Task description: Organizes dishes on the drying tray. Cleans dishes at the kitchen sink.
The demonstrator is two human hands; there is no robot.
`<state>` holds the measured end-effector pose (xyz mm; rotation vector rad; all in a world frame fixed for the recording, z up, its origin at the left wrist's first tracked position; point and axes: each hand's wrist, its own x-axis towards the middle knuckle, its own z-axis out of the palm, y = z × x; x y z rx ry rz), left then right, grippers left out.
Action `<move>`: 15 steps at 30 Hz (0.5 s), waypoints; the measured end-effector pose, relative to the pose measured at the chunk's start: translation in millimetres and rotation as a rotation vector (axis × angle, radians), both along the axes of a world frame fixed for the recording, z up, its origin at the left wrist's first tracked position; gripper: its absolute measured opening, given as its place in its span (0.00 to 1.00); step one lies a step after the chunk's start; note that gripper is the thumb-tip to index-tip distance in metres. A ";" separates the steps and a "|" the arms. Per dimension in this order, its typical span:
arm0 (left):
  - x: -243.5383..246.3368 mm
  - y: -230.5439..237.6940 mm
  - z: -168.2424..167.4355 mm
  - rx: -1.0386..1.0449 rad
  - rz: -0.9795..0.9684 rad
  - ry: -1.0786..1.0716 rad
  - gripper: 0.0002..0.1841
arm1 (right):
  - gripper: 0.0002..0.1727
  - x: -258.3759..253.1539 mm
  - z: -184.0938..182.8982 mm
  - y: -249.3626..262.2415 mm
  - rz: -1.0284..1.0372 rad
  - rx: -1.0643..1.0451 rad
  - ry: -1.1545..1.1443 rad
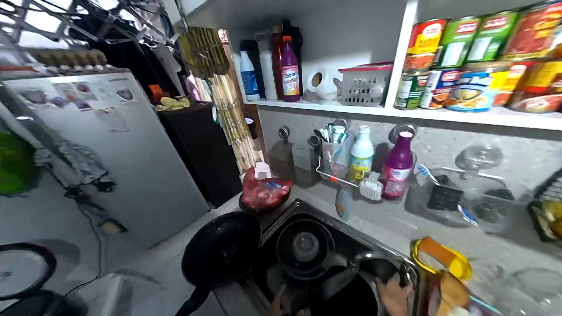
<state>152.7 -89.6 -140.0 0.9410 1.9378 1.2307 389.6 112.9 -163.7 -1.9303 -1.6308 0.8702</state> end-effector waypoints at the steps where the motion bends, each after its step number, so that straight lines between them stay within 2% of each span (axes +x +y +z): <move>1: -11.8 25.3 -17.8 0.005 -0.004 0.062 0.45 | 0.49 -10.3 -24.5 -2.3 -0.032 0.073 0.008; 4: -34.9 107.5 -36.7 -0.087 0.008 0.189 0.46 | 0.47 -17.4 -53.7 -3.5 0.026 -0.026 -0.076; 8: -72.7 198.0 -96.5 -0.238 -0.015 0.294 0.40 | 0.31 -15.7 -48.7 4.5 0.070 -0.365 -0.258; 11: -81.4 223.7 -121.8 -0.298 -0.012 0.309 0.34 | 0.27 -36.1 -56.4 -1.2 0.096 -0.327 -0.468; 13: -83.5 233.5 -128.7 -0.221 -0.015 0.308 0.24 | 0.27 -64.0 -58.7 -2.2 0.068 -0.209 -0.371; 14: -84.2 235.4 -130.5 -0.173 -0.048 0.303 0.21 | 0.24 -76.1 -63.9 -1.2 0.034 -0.118 -0.218; 15: -84.6 234.7 -130.7 -0.121 -0.095 0.294 0.18 | 0.19 -85.6 -72.7 1.8 -0.012 -0.041 0.028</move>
